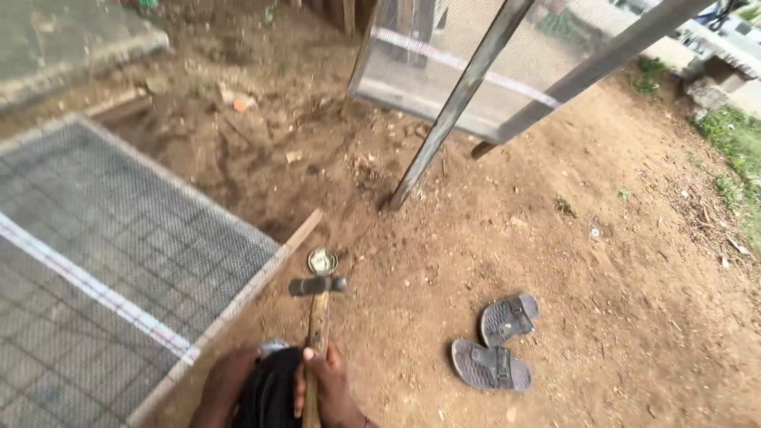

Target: Hammering a wire mesh screen onto a wooden frame using small nails.

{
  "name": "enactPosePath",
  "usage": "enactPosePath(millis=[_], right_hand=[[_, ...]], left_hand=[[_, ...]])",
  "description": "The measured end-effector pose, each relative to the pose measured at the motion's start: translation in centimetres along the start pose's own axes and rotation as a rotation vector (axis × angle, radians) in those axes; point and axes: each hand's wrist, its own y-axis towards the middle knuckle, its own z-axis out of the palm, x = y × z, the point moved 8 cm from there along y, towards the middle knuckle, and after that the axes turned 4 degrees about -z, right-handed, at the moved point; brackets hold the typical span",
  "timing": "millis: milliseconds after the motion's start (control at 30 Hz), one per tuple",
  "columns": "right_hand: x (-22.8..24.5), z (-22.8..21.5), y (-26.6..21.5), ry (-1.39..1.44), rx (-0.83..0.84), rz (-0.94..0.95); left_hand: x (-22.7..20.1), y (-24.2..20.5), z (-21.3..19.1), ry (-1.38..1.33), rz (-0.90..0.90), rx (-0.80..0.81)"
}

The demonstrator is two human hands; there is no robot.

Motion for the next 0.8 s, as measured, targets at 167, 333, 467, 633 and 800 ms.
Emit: enactPosePath(millis=[167,333,467,633,800], right_hand=[[0.2,0.1,0.1,0.032,-0.009,0.014],[0.8,0.2,0.2,0.02,-0.019,0.0],[3.3,2.1,-0.9,-0.051,-0.089,0.058],[3.0,1.7,-1.5,-0.152,-0.035,0.006],[3.0,1.1,-2.0,-0.149,0.021,-0.036]], left_hand=[[-1.9,-3.1,-3.4,-0.471,-0.429,0.05],[8.3,0.5,8.1,-1.152,-0.323,-0.112],[11.5,-3.3,9.3,-1.365,-0.364,-0.102],[11.9,-8.4,5.9,-1.214,-0.353,-0.285],[6.6,-13.9,-2.6,-1.076,-0.158,-0.439]])
